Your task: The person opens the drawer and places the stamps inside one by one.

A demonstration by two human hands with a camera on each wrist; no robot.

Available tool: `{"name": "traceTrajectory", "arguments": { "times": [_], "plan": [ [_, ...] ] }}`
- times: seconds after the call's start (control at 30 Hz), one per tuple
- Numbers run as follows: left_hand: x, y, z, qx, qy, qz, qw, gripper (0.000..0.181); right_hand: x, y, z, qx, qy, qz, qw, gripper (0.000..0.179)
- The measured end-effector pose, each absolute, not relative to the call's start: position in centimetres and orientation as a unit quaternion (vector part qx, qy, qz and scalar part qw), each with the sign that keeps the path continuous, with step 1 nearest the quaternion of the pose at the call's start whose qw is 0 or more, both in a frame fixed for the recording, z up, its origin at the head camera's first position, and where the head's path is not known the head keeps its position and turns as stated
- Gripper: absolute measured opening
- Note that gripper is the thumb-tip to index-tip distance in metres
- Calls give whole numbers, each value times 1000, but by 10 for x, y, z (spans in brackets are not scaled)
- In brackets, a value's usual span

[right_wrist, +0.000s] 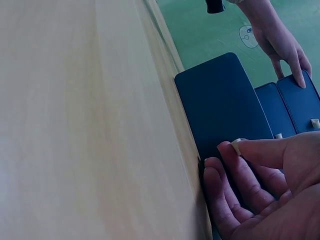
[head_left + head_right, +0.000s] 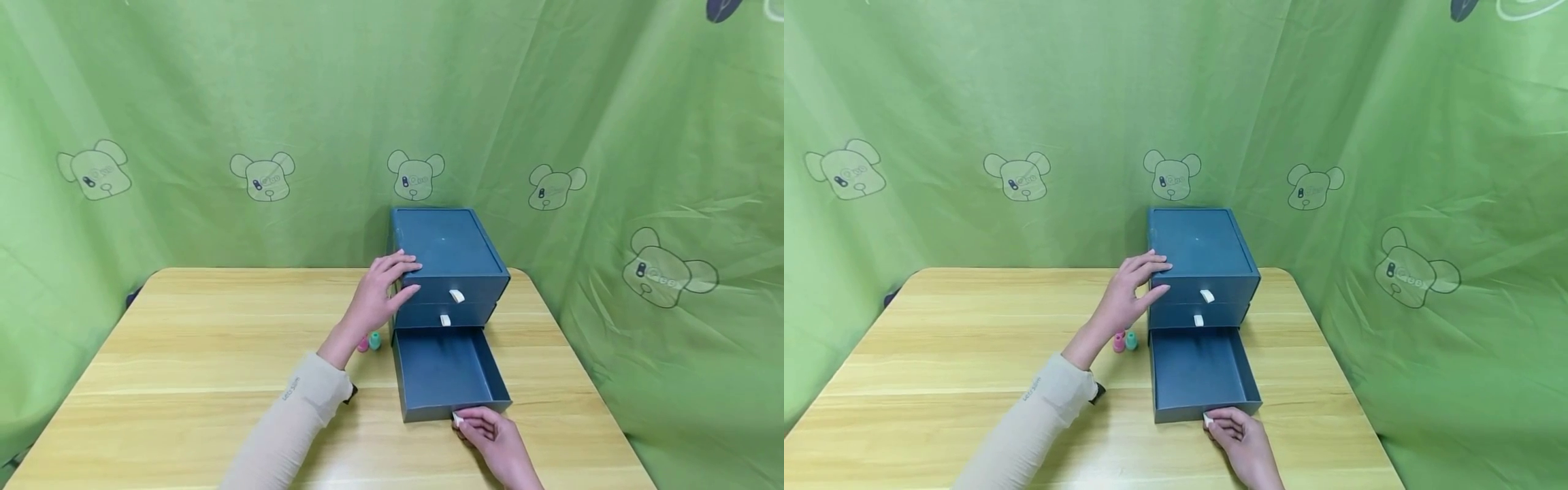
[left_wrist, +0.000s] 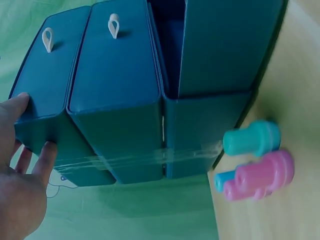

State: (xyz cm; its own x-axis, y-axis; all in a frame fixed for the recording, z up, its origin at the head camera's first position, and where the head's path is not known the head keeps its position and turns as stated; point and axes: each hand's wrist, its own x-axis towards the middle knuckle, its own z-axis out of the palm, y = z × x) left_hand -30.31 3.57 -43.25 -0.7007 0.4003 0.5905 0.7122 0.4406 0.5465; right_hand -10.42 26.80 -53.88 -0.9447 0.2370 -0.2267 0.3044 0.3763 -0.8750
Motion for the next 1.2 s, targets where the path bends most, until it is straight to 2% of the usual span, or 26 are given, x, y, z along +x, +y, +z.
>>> {"name": "traceTrajectory", "arguments": {
  "times": [0.2, 0.4, 0.5, 0.63, 0.8, 1.2],
  "plan": [
    [-296, 34, -448, -325, -806, -457, 189, 47, -104, 269, -541, 170, 826, -536, 36, 16],
    [-291, 20, -473, -264, -782, -539, 169, 58, -104, 270, -542, 172, 825, -537, 34, 16],
    [-291, 11, -488, -236, -809, -517, 149, 51, -105, 270, -542, 172, 826, -536, 33, 16],
    [-291, 1, -506, -236, -857, -448, 96, 36, -104, 270, -542, 172, 823, -541, 35, 16],
    [-293, -5, -525, -259, -888, -376, 43, 34, -105, 270, -541, 169, 819, -548, 37, 16],
    [-295, -8, -535, -271, -901, -332, 59, 23, -107, 270, -545, 166, 815, -554, 41, 16]
  ]
}}
